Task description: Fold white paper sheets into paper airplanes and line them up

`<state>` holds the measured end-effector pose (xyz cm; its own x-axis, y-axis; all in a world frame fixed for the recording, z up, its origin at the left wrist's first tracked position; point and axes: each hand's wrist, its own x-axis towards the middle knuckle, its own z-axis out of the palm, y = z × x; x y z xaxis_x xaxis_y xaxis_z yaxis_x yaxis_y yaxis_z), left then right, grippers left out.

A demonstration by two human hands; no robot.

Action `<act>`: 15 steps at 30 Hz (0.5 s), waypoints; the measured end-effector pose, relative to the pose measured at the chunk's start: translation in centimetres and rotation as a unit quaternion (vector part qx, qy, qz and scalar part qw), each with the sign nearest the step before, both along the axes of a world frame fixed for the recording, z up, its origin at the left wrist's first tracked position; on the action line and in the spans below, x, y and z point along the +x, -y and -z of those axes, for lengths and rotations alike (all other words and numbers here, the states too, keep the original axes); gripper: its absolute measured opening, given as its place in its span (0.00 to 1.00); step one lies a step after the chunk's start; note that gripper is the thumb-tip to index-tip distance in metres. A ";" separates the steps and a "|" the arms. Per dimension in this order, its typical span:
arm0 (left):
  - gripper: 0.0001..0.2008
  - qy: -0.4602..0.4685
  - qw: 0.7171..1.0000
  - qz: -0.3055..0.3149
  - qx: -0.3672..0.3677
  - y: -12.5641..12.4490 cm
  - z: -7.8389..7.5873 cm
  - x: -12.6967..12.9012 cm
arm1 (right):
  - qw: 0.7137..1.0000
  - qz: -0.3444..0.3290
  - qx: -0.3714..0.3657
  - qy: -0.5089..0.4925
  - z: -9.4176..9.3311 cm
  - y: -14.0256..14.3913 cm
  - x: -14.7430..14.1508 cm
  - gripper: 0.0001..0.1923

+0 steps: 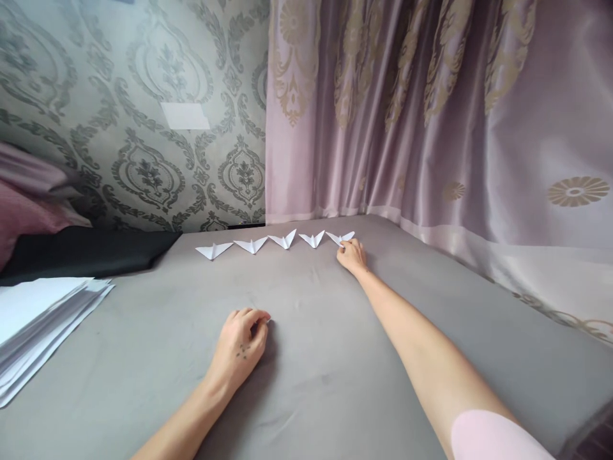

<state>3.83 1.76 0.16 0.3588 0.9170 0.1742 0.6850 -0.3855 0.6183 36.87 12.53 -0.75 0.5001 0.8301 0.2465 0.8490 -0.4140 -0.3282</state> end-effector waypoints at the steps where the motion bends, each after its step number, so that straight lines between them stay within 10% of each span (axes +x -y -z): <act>1: 0.16 -0.001 1.000 0.001 0.001 0.0 0.0 0.0 | 1.000 -0.004 -0.006 0.002 0.1 -0.3 0.0 0.20; 15: 0.16 -0.008 1.000 0.005 0.011 -0.2 0.4 0.1 | 0.999 -0.007 -0.028 0.018 0.8 -1.6 0.7 0.21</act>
